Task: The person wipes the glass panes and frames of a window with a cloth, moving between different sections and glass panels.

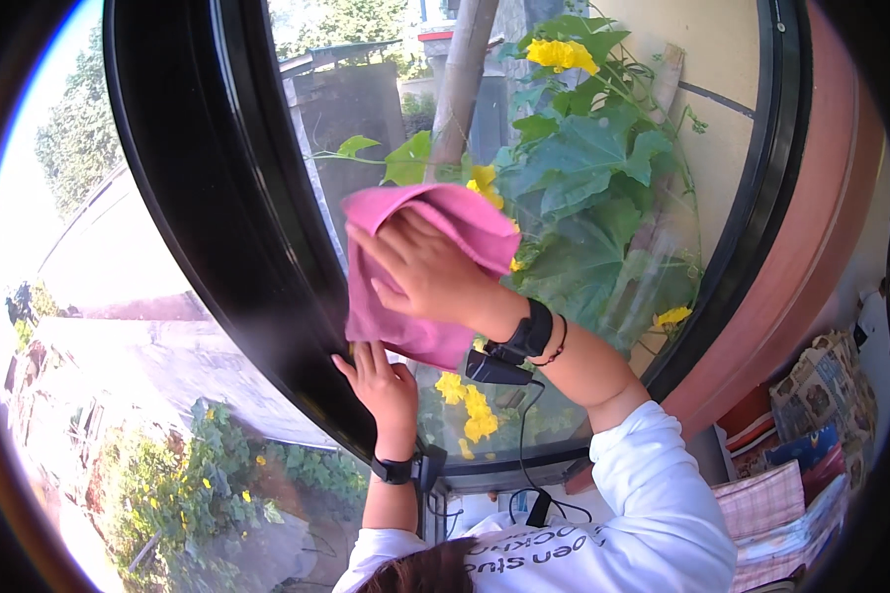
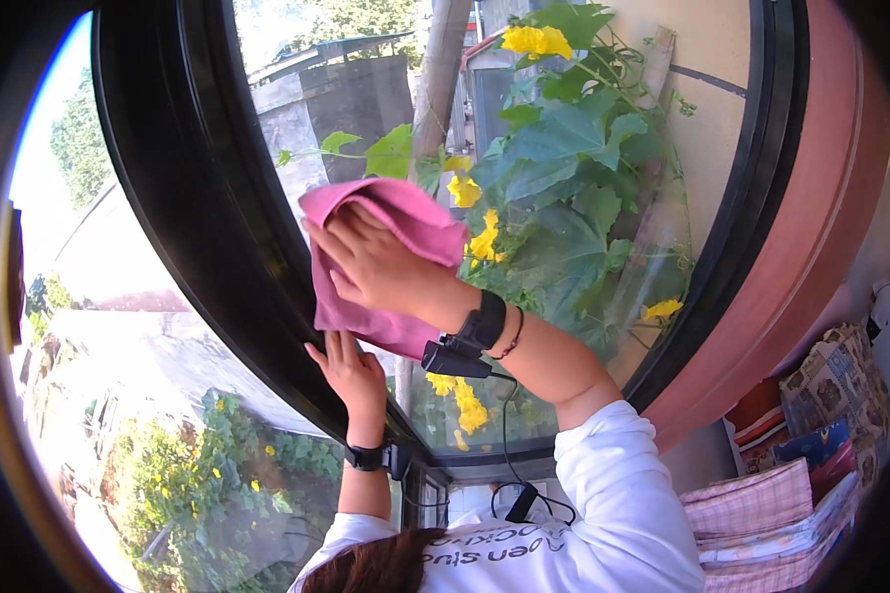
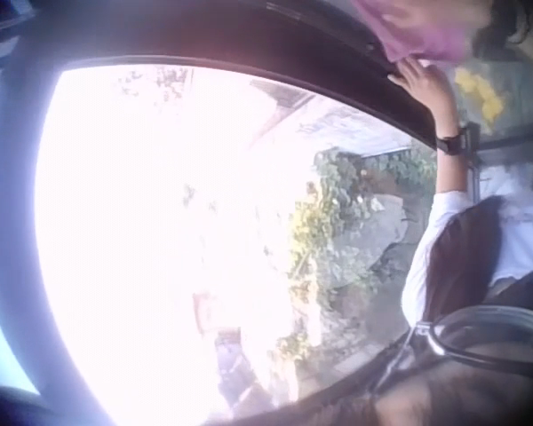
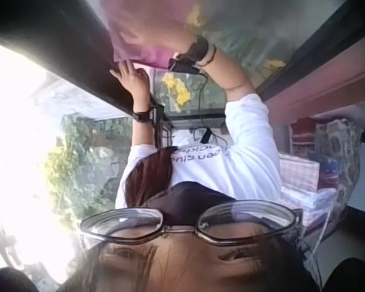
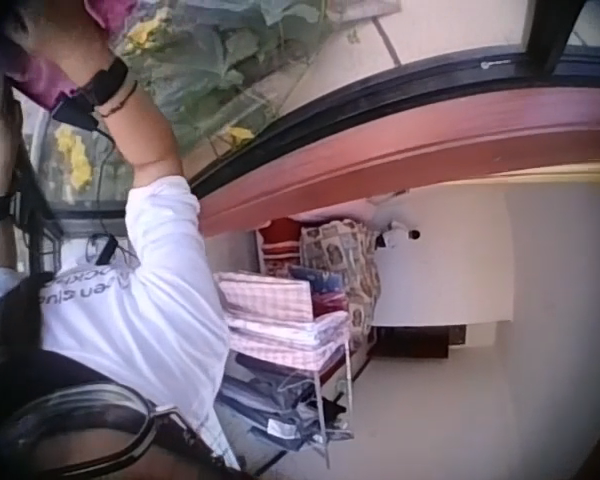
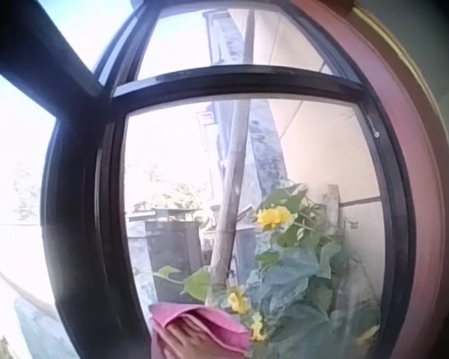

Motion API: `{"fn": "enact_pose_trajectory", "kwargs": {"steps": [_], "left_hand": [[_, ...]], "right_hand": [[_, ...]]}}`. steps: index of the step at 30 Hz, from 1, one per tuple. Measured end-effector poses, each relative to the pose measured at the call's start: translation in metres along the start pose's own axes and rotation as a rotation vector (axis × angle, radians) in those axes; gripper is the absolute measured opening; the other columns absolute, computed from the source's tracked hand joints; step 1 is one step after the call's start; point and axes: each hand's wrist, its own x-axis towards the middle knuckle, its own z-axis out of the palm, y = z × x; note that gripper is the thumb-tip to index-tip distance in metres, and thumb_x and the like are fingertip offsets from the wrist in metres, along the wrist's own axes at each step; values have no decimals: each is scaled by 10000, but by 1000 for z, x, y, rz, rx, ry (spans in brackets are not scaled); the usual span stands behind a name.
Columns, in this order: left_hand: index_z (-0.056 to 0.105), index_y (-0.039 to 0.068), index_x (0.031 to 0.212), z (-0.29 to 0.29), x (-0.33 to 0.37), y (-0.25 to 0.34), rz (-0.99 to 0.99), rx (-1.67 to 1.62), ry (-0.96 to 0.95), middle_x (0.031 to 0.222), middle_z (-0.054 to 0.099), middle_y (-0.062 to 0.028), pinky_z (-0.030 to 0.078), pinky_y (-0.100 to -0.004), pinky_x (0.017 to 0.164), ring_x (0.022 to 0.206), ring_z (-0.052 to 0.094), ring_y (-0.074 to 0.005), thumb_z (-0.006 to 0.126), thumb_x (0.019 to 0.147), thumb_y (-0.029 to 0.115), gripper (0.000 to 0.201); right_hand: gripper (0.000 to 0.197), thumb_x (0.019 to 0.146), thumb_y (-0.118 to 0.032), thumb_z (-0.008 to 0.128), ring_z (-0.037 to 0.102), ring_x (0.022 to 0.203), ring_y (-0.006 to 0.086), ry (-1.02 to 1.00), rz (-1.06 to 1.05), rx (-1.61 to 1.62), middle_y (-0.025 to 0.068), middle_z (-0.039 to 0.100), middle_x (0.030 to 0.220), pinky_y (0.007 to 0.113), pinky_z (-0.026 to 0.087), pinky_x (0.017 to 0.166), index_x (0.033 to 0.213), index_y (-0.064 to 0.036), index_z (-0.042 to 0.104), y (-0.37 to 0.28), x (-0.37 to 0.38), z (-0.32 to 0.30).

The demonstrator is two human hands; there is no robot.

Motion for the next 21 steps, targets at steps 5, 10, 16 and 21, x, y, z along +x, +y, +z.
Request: {"fn": "enact_pose_trajectory", "kwargs": {"steps": [5, 10, 16, 21], "left_hand": [[456, -59, 1036, 32, -62, 8, -14, -94, -144, 1064, 457, -225, 180, -546, 947, 1060, 405, -334, 479, 567, 22, 476], [439, -27, 1112, 15, -103, -13, -85, -49, -385, 1141, 417, -227, 179, -552, 943, 1133, 358, -297, 515, 576, 51, 547], [302, 66, 1240, 13, -108, 14, -166, -442, -591, 1237, 345, -151, 206, -563, 927, 1072, 410, -316, 470, 635, 29, 628], [274, 83, 1255, 5, -153, 20, -355, -675, -764, 1269, 299, -164, 332, -422, 887, 986, 459, -362, 455, 687, 39, 597]], "right_hand": [[525, 709, -179, 531, 466, 956, 324, -106, -15, 62, 159, 485, 1029, 414, 360, 848, 1191, -38, 379, -15, -46, 66], [468, 714, -179, 534, 491, 920, 337, -243, 32, 11, 153, 517, 1000, 416, 397, 795, 1145, -29, 433, -21, -61, 53], [514, 720, -162, 566, 436, 1001, 376, -110, 116, -428, 197, 443, 1108, 437, 355, 847, 1173, 6, 392, 11, -145, 18], [486, 720, -93, 537, 444, 987, 375, -136, 249, -357, 198, 445, 1098, 418, 362, 838, 1165, 26, 383, -12, -209, 19]]}}
